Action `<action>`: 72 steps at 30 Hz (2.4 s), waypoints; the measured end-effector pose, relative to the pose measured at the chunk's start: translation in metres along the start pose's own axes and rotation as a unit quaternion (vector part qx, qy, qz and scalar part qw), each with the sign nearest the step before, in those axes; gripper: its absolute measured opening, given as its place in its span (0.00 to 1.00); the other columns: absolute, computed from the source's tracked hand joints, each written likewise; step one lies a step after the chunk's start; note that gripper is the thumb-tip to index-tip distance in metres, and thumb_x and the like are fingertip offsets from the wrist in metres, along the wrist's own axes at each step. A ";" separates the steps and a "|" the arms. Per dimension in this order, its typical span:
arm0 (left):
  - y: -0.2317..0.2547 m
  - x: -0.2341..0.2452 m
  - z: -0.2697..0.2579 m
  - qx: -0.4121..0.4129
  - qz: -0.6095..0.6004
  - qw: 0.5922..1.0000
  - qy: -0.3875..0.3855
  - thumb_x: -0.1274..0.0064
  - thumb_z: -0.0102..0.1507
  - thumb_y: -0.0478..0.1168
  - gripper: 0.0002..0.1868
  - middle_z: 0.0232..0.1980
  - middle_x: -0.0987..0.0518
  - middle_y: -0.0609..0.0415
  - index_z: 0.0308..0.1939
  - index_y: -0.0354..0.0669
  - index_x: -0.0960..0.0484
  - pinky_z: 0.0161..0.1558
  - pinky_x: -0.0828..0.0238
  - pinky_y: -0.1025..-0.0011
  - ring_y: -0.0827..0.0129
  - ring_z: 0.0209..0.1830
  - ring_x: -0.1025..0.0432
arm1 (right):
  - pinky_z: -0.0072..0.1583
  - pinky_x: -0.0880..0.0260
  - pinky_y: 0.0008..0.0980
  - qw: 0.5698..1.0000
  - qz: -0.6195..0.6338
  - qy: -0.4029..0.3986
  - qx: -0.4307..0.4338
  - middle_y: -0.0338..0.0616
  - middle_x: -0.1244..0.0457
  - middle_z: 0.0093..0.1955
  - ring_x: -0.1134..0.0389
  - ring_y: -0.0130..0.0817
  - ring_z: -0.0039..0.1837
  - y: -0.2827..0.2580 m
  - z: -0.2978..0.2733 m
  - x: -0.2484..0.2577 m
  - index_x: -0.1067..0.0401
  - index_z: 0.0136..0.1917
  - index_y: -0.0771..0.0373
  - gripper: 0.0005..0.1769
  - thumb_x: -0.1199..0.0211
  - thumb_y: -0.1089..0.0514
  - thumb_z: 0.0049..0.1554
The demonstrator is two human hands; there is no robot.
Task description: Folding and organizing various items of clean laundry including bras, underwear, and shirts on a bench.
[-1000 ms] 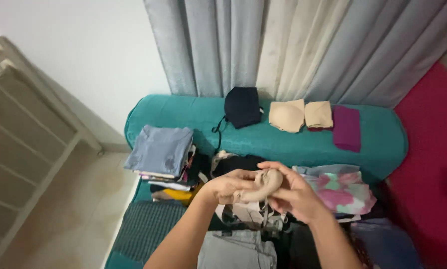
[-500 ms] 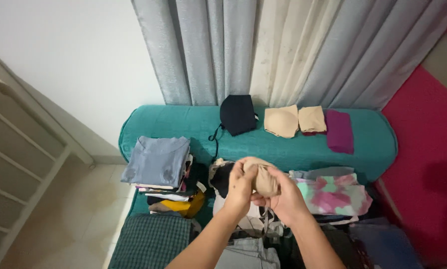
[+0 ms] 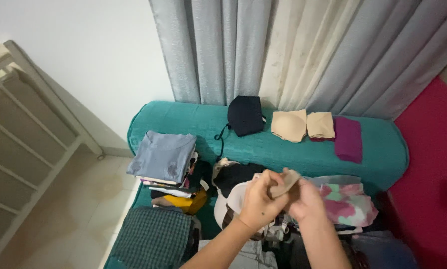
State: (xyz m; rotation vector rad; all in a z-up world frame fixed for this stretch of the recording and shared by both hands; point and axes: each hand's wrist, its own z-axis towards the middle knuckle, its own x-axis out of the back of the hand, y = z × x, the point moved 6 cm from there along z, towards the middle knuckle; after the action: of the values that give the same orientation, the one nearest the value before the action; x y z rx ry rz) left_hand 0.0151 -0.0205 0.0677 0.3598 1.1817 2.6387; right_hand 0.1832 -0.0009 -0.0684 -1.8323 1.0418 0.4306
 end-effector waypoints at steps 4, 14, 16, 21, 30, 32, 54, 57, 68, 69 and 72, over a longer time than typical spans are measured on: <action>-0.020 -0.018 -0.004 0.179 -0.058 0.981 0.054 0.41 0.58 0.32 0.17 0.41 0.20 0.54 0.49 0.41 0.26 0.38 0.30 0.73 0.68 0.37 0.27 | 0.52 0.28 0.43 0.992 0.080 0.019 0.093 0.39 0.35 0.45 0.31 0.36 0.46 -0.017 0.004 0.009 0.31 0.51 0.55 0.08 0.43 0.52 0.62; -0.089 -0.055 -0.001 0.387 -0.592 0.694 0.135 0.57 0.70 0.46 0.15 0.48 0.24 0.45 0.49 0.37 0.26 0.53 0.27 0.59 0.57 0.46 0.27 | 0.55 0.30 0.27 0.725 -0.338 -0.044 0.598 0.47 0.36 0.53 0.33 0.30 0.54 -0.017 -0.121 -0.073 0.44 0.61 0.67 0.21 0.43 0.73 0.57; -0.070 -0.046 0.016 0.327 -0.590 0.723 0.147 0.57 0.71 0.48 0.15 0.45 0.25 0.46 0.47 0.38 0.27 0.51 0.28 0.58 0.57 0.45 0.27 | 0.56 0.30 0.26 0.711 -0.344 -0.067 0.610 0.48 0.34 0.54 0.31 0.30 0.54 -0.015 -0.125 -0.076 0.46 0.62 0.67 0.22 0.41 0.74 0.59; -0.067 -0.027 0.027 0.378 -0.508 0.742 0.220 0.51 0.65 0.49 0.15 0.44 0.22 0.51 0.46 0.40 0.25 0.51 0.29 0.59 0.61 0.46 0.27 | 0.59 0.32 0.31 0.834 -0.258 0.090 0.479 0.48 0.36 0.57 0.34 0.30 0.57 -0.031 -0.093 -0.037 0.34 0.59 0.66 0.16 0.35 0.67 0.59; -0.100 -0.027 0.013 0.598 -0.531 0.579 0.157 0.47 0.59 0.54 0.21 0.46 0.23 0.44 0.45 0.42 0.26 0.55 0.31 0.47 0.51 0.48 0.29 | 0.62 0.31 0.55 0.981 -0.116 -0.153 0.018 0.45 0.33 0.61 0.33 0.39 0.64 -0.012 -0.095 -0.046 0.29 0.63 0.66 0.26 0.38 0.50 0.57; -0.114 -0.035 0.006 0.580 -0.544 0.585 0.159 0.46 0.59 0.54 0.21 0.47 0.24 0.44 0.45 0.42 0.26 0.56 0.30 0.47 0.51 0.48 0.29 | 0.60 0.31 0.55 0.979 -0.095 -0.183 0.005 0.49 0.33 0.61 0.33 0.41 0.62 -0.011 -0.094 -0.045 0.29 0.64 0.67 0.27 0.39 0.49 0.56; -0.062 -0.075 -0.043 0.406 -0.430 0.784 0.191 0.54 0.67 0.41 0.10 0.45 0.24 0.53 0.51 0.43 0.28 0.49 0.27 0.64 0.68 0.44 0.28 | 0.59 0.35 0.32 0.775 -0.261 0.103 0.567 0.46 0.41 0.52 0.39 0.31 0.54 -0.042 -0.127 -0.037 0.40 0.59 0.66 0.16 0.46 0.71 0.57; -0.051 -0.066 -0.030 0.398 -0.546 0.717 0.170 0.55 0.63 0.39 0.12 0.48 0.21 0.52 0.49 0.40 0.27 0.53 0.24 0.62 0.65 0.47 0.23 | 0.62 0.36 0.30 0.729 -0.306 0.058 0.610 0.45 0.42 0.56 0.40 0.29 0.57 -0.033 -0.137 -0.048 0.42 0.60 0.66 0.17 0.47 0.71 0.57; -0.038 -0.033 -0.006 0.395 -0.399 0.804 0.195 0.47 0.63 0.42 0.11 0.34 0.22 0.51 0.36 0.36 0.22 0.42 0.31 0.61 0.60 0.36 0.28 | 0.54 0.28 0.45 0.987 -0.070 0.006 0.146 0.46 0.34 0.61 0.32 0.42 0.60 -0.008 -0.052 0.019 0.32 0.65 0.61 0.19 0.45 0.54 0.62; -0.035 -0.029 -0.006 0.478 -0.420 0.742 0.210 0.48 0.60 0.45 0.11 0.32 0.20 0.49 0.36 0.40 0.22 0.41 0.29 0.58 0.56 0.33 0.26 | 0.57 0.26 0.45 0.992 -0.068 -0.053 0.089 0.46 0.34 0.62 0.32 0.41 0.61 0.002 -0.040 0.025 0.31 0.65 0.59 0.21 0.45 0.52 0.61; -0.036 -0.010 -0.004 0.573 -0.441 0.657 0.214 0.47 0.61 0.48 0.15 0.35 0.21 0.47 0.40 0.40 0.23 0.46 0.26 0.57 0.56 0.38 0.25 | 0.61 0.25 0.50 0.987 -0.080 -0.141 0.023 0.46 0.35 0.63 0.32 0.42 0.63 0.003 -0.091 -0.010 0.33 0.66 0.61 0.24 0.44 0.46 0.62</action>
State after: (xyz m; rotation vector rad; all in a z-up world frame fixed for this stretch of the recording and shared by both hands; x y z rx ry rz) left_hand 0.0268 -0.0026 0.0371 -0.5912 2.2634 0.8862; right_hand 0.1625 -0.0756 -0.0192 -1.7385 0.7011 0.5457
